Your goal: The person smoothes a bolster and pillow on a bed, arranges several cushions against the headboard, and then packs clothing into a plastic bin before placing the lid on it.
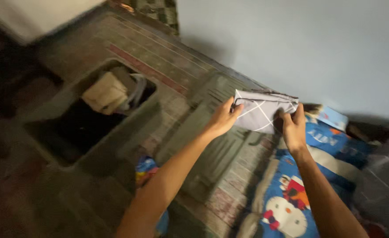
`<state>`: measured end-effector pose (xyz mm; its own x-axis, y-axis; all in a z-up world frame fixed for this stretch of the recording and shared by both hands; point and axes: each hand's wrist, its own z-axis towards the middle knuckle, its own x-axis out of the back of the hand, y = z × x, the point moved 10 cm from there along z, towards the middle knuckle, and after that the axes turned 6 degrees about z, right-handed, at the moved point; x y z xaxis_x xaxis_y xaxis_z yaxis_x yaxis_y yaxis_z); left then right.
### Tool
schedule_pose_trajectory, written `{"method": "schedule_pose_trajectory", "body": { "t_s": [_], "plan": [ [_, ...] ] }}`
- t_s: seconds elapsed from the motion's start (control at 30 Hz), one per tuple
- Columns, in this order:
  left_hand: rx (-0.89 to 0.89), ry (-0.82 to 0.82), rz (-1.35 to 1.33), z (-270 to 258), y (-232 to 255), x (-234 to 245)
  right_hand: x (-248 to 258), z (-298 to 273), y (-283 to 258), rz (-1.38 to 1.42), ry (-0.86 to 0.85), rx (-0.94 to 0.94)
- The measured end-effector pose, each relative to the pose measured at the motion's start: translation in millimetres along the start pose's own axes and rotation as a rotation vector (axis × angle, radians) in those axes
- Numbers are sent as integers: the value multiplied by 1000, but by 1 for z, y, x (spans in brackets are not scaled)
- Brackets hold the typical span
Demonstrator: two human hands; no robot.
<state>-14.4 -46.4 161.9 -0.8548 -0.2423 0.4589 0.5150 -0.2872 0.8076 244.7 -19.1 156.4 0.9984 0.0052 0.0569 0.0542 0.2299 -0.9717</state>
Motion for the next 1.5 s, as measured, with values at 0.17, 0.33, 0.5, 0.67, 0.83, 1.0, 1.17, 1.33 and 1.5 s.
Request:
{"method": "schedule_pose_trajectory", "body": {
  "t_s": [0.17,0.33,0.5,0.67,0.83,1.0,1.17,1.33,1.5],
  "plan": [
    [69,27,-20,-13,-37,95,-112,-16,-64,94,-185,169],
    [58,155,93,-29,-78,204,-217,-18,-46,-80,-238,-67],
    [59,295,170,-58,-115,333,-354,-34,-83,-23,-417,71],
    [257,340,170,-101,-198,445,-484,-54,-91,-280,-476,64],
    [299,480,269,-163,-224,555,-614,-88,-118,-275,-633,250],
    [466,451,269,-219,-233,617,-700,-138,-113,-78,-845,288],
    [349,284,619,-245,-215,624,-745,-179,-73,-556,-1015,461],
    [454,-146,1022,-245,-239,583,-746,-192,-63,-870,-1003,538],
    [346,-43,1004,-228,-226,580,-709,-180,-100,-647,-899,620]
  ]
}}
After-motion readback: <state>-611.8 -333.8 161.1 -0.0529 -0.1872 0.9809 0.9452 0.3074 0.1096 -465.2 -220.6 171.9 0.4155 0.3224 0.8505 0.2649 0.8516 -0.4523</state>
